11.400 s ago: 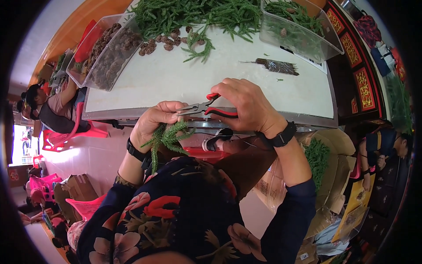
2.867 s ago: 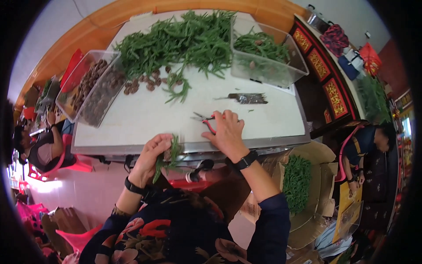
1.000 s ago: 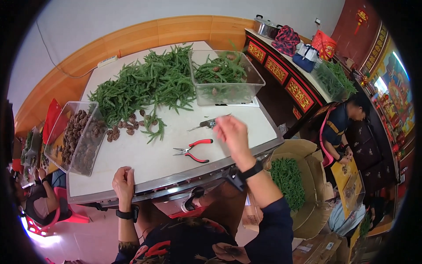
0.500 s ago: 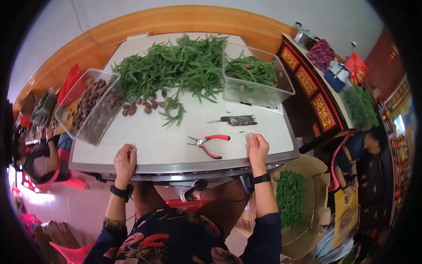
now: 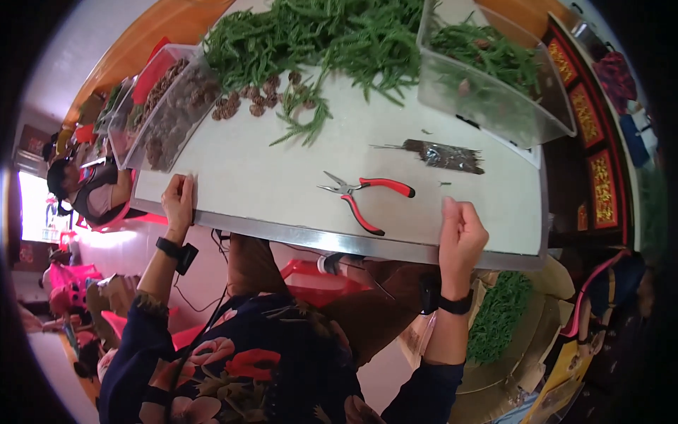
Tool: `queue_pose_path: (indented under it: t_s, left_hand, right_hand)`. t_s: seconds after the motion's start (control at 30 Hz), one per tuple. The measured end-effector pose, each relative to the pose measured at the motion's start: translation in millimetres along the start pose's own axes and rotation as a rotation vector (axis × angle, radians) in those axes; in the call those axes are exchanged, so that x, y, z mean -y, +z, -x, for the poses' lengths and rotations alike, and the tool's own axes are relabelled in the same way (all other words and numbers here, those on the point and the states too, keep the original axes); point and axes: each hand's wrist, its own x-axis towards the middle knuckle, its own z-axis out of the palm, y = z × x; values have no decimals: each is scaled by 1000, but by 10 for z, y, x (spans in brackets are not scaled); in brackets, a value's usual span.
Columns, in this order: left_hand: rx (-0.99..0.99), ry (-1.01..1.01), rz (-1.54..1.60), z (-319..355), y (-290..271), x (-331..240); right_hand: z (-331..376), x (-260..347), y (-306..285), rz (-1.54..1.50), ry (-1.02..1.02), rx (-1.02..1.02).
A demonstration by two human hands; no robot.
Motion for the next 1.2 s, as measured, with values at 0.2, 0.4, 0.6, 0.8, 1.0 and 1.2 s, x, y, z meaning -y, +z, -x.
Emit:
queue_pose_path:
  t_s: [0.2,0.4,0.6,0.8,1.0,1.2]
  left_hand:
    - [-33,-19,-74,5,-62,80]
    - [-91,17,25,18,-23,77]
    - [-142,69,-27,7,-24,15]
    - [-80,77,-22,-45,-13,38]
    - [12,114,-19,-68,35,23]
    - [4,145,104,-23,7,4]
  right_hand:
    - [41,-34,64,27,-4,-11]
    - [144,-78,-31,61,101,-56]
    - [134,-82,2,63,61,-23]
    - [47,-216,13,135,-19,-17]
    - [-41,-170,133,284,-198,-50]
    - [0,-22,176,470,-139,-107]
